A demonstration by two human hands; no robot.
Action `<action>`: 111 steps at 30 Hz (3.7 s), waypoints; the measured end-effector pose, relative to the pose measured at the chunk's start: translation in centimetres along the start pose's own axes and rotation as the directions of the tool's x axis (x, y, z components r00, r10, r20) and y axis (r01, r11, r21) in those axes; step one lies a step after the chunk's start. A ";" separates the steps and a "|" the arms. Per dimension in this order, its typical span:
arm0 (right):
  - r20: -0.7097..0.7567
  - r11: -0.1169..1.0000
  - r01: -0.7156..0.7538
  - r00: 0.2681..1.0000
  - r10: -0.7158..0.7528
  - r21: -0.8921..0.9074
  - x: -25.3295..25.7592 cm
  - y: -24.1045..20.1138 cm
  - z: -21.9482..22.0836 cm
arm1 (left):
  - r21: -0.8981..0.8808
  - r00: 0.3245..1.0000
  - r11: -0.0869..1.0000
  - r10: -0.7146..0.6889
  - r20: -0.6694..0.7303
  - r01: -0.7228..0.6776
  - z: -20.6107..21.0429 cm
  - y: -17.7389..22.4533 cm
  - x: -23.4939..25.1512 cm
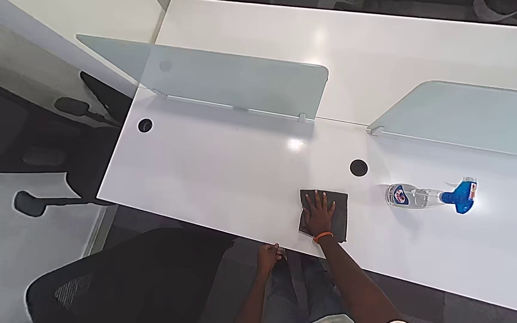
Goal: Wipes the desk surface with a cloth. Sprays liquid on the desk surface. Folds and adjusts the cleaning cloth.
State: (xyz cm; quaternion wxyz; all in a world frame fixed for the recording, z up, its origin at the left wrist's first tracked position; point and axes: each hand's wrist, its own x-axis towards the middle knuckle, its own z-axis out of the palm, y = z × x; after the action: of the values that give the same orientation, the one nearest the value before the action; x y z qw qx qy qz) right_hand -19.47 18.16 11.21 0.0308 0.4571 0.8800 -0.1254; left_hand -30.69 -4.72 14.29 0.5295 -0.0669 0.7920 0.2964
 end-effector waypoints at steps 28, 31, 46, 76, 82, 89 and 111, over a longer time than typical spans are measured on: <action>0.050 0.910 0.370 0.922 -0.384 0.186 -15.6 -13.9 4.6 | -0.087 0.994 0.991 0.103 -0.042 -0.106 -13.5 -14.9 -3.6; 0.115 0.876 0.441 0.877 -0.467 0.197 -12.4 -19.8 5.9 | -0.011 0.988 0.990 0.137 -0.075 -0.138 -13.5 -15.3 -3.6; 0.073 0.927 0.363 0.926 -0.370 0.095 -2.5 -6.7 2.1 | 0.509 0.861 0.760 0.504 -0.067 -0.405 -7.0 -3.2 -3.0; -0.135 0.999 -0.023 0.991 0.026 0.023 1.9 -0.1 -0.5 | 0.593 0.188 -0.352 0.726 0.662 -0.724 1.8 5.0 7.2; -0.093 0.998 -0.056 0.994 0.056 -0.005 6.6 0.3 -1.6 | 0.595 0.203 -0.346 0.719 0.665 -0.725 1.8 4.9 7.0; -0.142 0.996 -0.093 0.986 0.091 -0.006 13.0 1.2 -3.1 | 0.577 0.179 -0.310 0.750 0.637 -0.756 1.8 5.0 7.0; -0.192 0.999 -0.018 0.981 0.024 0.036 22.7 4.5 -4.9 | 0.520 0.125 -0.284 0.776 0.618 -0.805 1.4 5.2 6.9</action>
State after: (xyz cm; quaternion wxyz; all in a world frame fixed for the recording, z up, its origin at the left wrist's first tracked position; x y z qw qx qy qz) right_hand -28.65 39.91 11.21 -0.0606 0.4767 0.8718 -0.0953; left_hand -34.73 1.67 9.87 0.1639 0.7281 0.6436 0.1698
